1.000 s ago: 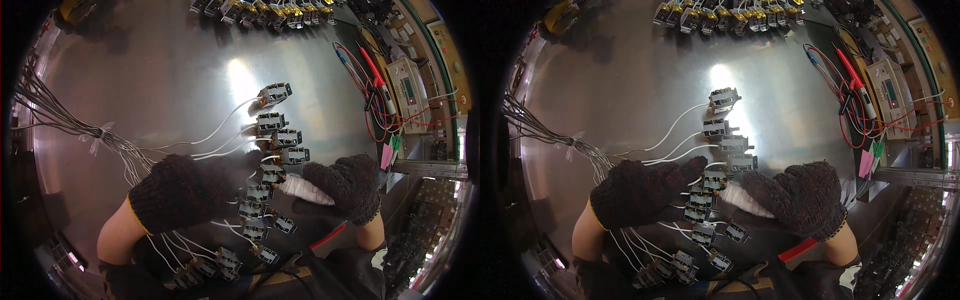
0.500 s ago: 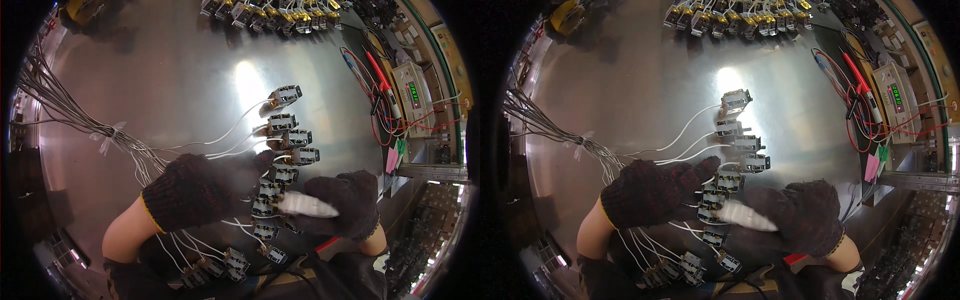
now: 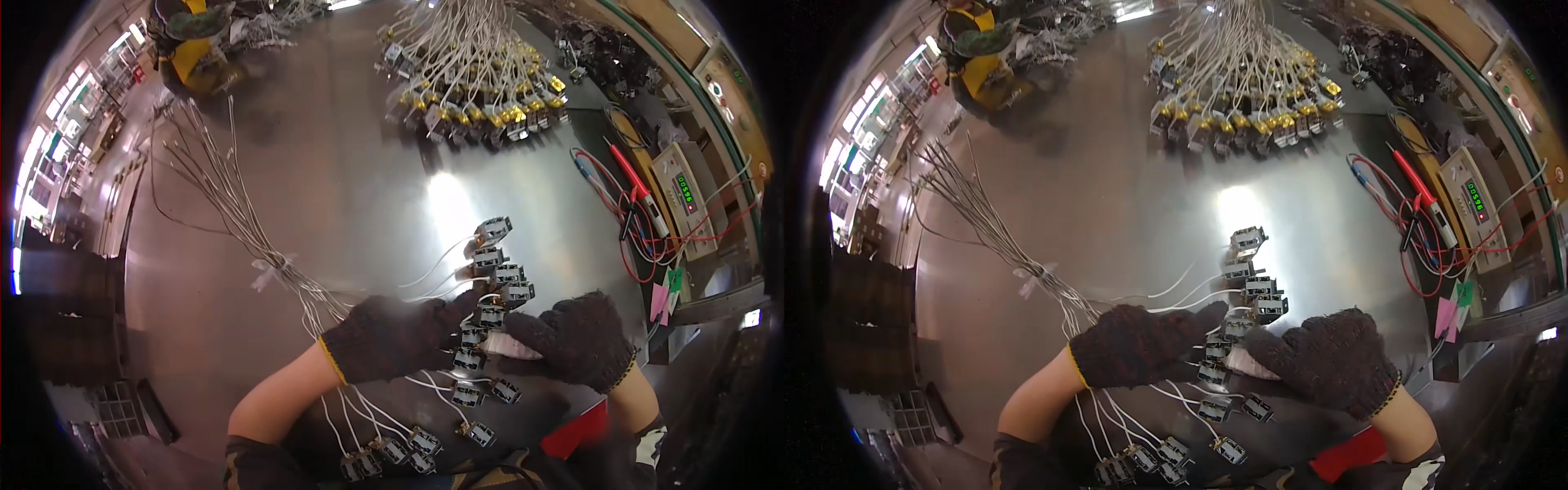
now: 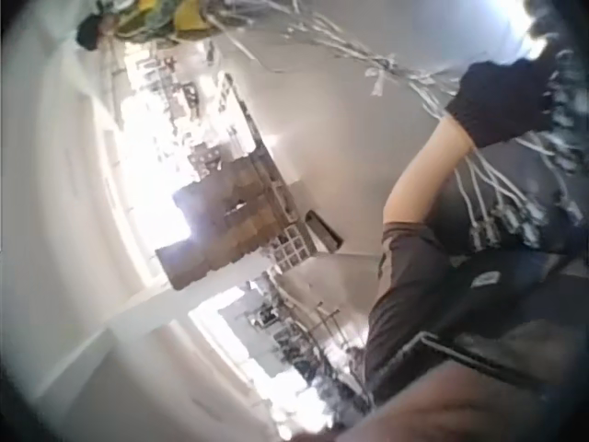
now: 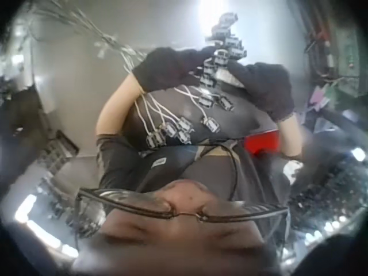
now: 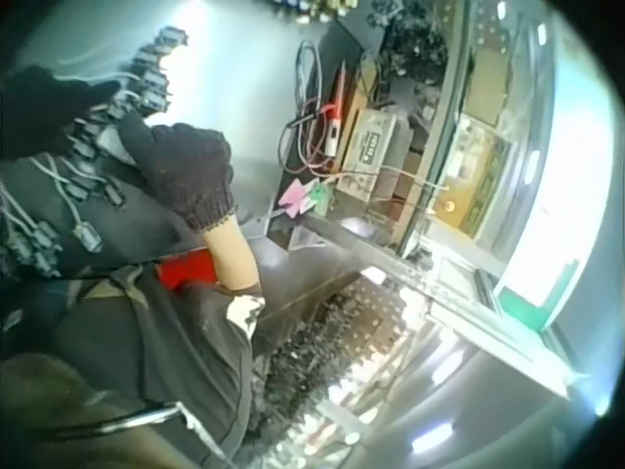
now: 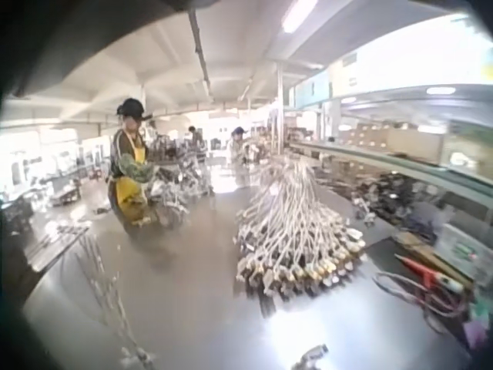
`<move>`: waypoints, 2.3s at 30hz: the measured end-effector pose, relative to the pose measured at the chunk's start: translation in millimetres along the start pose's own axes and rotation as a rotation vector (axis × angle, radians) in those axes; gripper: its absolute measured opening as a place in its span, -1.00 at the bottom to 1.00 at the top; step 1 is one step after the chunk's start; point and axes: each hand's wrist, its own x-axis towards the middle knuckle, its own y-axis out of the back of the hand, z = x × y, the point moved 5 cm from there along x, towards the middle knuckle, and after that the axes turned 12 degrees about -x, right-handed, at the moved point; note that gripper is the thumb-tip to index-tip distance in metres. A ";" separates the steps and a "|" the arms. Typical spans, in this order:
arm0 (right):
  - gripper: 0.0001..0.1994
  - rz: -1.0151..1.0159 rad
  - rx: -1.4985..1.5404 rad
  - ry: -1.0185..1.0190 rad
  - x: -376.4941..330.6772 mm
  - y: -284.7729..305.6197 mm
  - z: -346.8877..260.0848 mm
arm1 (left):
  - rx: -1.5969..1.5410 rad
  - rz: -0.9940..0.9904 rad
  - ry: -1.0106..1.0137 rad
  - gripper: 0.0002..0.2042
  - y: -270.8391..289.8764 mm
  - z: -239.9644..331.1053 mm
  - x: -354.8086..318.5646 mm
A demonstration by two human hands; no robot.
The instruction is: Manually organizing and testing sensors on electronic wire harnesses at an assembly workbench.
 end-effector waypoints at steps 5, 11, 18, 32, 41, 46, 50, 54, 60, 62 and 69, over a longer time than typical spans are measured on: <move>-0.60 0.140 -0.067 -0.019 -1.5 -9.8 -5.4 | 0.145 -0.113 0.133 -0.08 4.5 6.1 6.8; -0.62 0.153 0.117 -0.221 -12.0 7.8 -32.2 | 0.108 -0.144 0.194 -0.10 9.9 4.4 3.0; -0.61 -0.025 0.173 -0.329 -7.1 3.5 -34.9 | 0.127 -0.130 0.190 -0.10 10.5 5.4 7.3; -0.61 -0.100 0.234 -0.225 -2.3 5.1 -35.0 | 0.175 -0.148 0.199 -0.09 8.0 1.9 0.4; -0.57 -0.093 0.002 -0.088 -13.9 -2.2 -24.5 | 0.178 -0.084 0.149 -0.12 1.0 5.4 7.5; -0.61 -0.043 0.106 -0.118 -2.7 2.6 -27.7 | 0.212 0.019 0.062 -0.17 7.4 -0.3 -2.0; -0.67 0.075 0.174 -0.152 -3.1 -10.0 -26.0 | 0.235 0.010 0.110 -0.19 13.9 3.0 -5.5; -0.71 0.074 0.171 -0.131 4.4 -9.8 -26.5 | 0.272 -0.050 0.169 -0.12 13.0 -1.5 -5.1; -0.65 0.059 0.285 -0.290 -21.1 -0.7 -19.8 | 0.231 0.078 0.079 -0.22 14.4 8.9 -3.4; -0.62 0.181 0.691 -0.399 -50.9 6.9 -17.0 | 0.254 0.065 0.108 -0.25 9.4 16.1 -4.7; -0.62 0.085 0.948 -0.801 -92.8 -5.0 -27.2 | 0.304 0.194 0.081 -0.28 27.7 38.4 -5.8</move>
